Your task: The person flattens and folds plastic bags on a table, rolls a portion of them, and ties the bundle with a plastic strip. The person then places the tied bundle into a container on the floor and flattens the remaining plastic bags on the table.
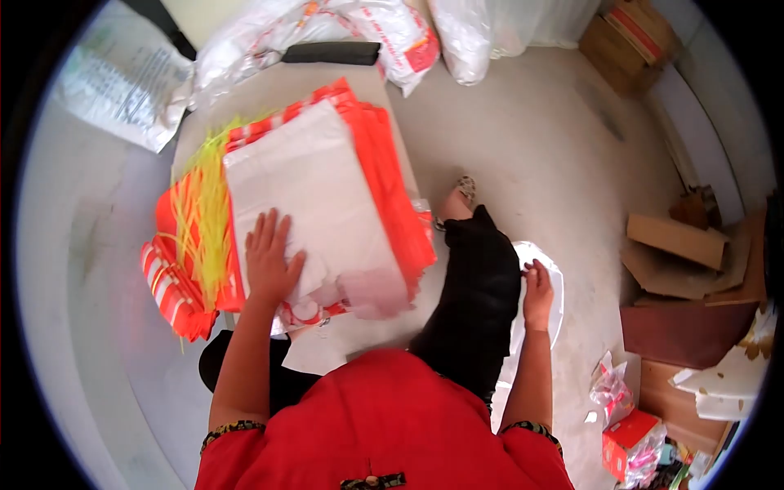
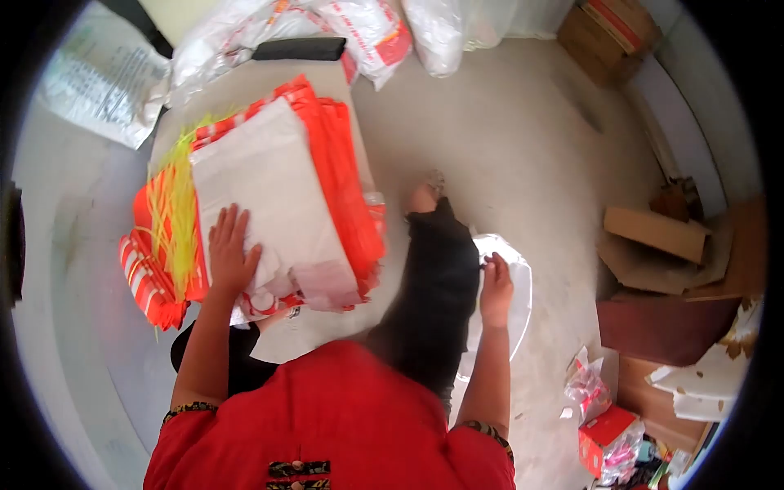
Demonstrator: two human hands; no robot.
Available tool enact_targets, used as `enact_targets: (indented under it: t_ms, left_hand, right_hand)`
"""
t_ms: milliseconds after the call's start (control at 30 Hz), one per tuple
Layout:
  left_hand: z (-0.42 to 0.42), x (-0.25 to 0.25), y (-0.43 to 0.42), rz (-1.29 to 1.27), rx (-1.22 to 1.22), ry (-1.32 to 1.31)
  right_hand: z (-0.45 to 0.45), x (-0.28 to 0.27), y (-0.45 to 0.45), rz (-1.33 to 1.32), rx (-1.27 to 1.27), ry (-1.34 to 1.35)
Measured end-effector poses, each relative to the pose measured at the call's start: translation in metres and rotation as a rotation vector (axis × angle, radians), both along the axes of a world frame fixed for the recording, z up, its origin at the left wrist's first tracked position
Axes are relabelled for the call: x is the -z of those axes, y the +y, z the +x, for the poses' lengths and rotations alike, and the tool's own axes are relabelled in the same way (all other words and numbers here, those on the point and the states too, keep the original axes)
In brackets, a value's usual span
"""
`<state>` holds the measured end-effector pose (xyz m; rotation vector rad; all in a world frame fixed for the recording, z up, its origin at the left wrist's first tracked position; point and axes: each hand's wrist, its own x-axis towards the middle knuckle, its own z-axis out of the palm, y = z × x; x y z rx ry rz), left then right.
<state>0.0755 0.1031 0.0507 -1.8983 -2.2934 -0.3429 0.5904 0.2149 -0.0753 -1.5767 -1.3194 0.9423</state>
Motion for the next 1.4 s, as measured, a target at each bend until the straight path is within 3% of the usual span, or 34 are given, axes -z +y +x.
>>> enact_targets:
  t_ms: [33,100,167,233,300,633,833,1033,1233,1400]
  left_hand:
    - [0.000,0.000,0.000,0.013,-0.001,-0.008]
    - [-0.001,0.000,-0.002,0.029,0.003,-0.014]
    - [-0.001,-0.001,-0.002,0.016,-0.013,-0.029]
    - [-0.001,-0.002,-0.002,0.002,-0.030,-0.043]
    - [0.000,-0.005,-0.003,-0.008,-0.036,-0.070]
    - [-0.014,-0.006,-0.007,0.010,0.030,-0.176]
    - [-0.040,-0.008,-0.020,0.012,0.101,-0.472]
    - [-0.016,-0.023,-0.067,-0.008,0.092,-0.331]
    - [0.007,-0.007,-0.090,0.077,0.062,-0.249]
    - [0.017,-0.017,-0.090,0.149,0.055,-0.304]
  right_hand:
    - [-0.014,-0.023,0.006,0.045,-0.016,0.067]
    - [-0.043,-0.056,0.016,0.102,-0.123,-0.044]
    - [-0.077,-0.071,0.018,0.164,-0.235,-0.276]
    - [-0.106,-0.071,0.015,0.420,-0.423,-0.787]
    - [-0.119,-0.069,0.015,0.442,-0.542,-0.986]
    - [-0.107,-0.064,0.017,0.448,-0.480,-0.797]
    - [-0.108,-0.063,0.020,0.432,-0.453,-0.764]
    - [-0.117,-0.064,0.023,0.431,-0.447,-0.774]
    - [-0.121,-0.064,0.027,0.394,-0.487,-0.816]
    - [-0.119,-0.061,0.026,0.394,-0.478,-0.834]
